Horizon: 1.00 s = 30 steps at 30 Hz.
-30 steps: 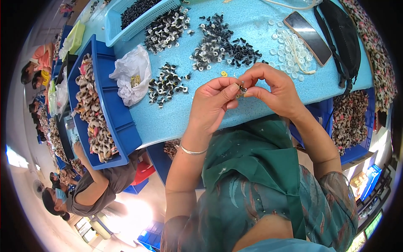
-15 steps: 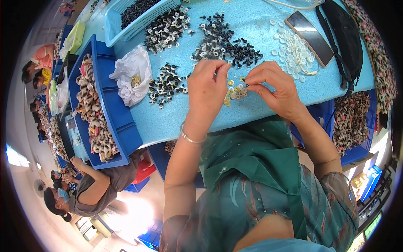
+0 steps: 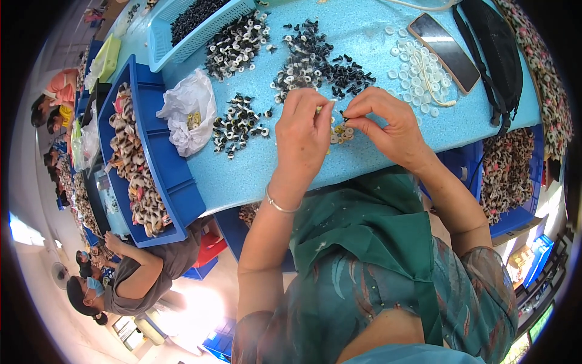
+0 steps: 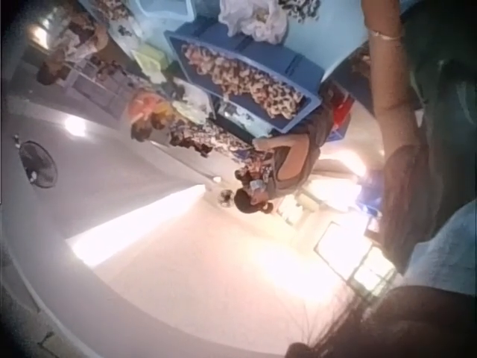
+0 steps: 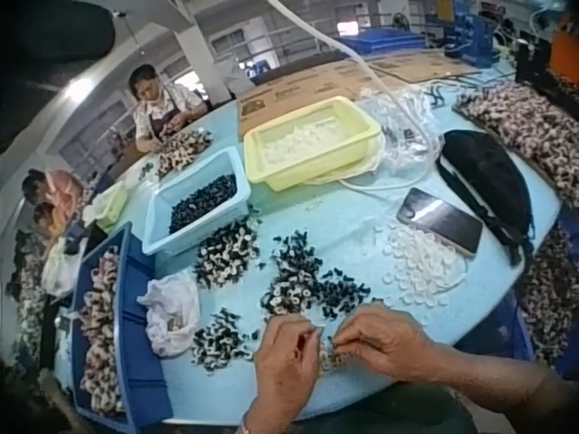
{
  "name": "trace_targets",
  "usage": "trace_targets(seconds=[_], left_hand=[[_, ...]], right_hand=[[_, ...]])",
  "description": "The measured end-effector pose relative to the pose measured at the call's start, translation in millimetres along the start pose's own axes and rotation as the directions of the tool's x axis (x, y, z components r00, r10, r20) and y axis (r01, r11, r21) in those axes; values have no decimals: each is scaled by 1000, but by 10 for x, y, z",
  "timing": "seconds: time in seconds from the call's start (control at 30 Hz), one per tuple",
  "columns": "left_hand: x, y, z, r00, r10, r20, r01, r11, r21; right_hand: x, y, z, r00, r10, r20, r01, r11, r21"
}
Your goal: The person sorts and assembles small plastic button components by hand at a workshop table, taking them from bins and placing them into containers.
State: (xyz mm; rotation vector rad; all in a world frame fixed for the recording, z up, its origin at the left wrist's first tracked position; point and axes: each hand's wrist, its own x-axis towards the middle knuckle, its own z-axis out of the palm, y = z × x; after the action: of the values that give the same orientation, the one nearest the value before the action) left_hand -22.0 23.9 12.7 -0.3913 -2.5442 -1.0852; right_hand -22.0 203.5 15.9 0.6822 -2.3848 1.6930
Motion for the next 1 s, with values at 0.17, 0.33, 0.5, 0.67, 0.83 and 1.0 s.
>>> trace_targets(seconds=[0.17, 0.33, 0.5, 0.67, 0.83, 1.0], left_hand=[[-229, 144, -122, 976, -204, 72, 215, 887, -408], [-345, 148, -192, 954, -273, 125, 293, 755, -587], [-423, 180, -201, 932, -347, 109, 329, 677, -658], [-491, 186, -223, 972, -235, -8, 203, 857, -474], [-560, 188, -197, 968, -249, -42, 203, 868, -454], [-549, 191, -213, 982, -185, -35, 149, 877, -456]], right_hand=[[-16, -74, 48, 998, 54, 40, -57, 995, 83], [-37, -166, 40, 991, 55, 118, -67, 993, 95], [-48, -225, 26, 977, 45, 210, -60, 996, 63], [-59, -230, 87, 987, 58, 152, -65, 997, 41], [-20, -264, 118, 991, 8, 133, -19, 997, 76], [-10, -202, 75, 979, -20, 202, -3, 994, 110]])
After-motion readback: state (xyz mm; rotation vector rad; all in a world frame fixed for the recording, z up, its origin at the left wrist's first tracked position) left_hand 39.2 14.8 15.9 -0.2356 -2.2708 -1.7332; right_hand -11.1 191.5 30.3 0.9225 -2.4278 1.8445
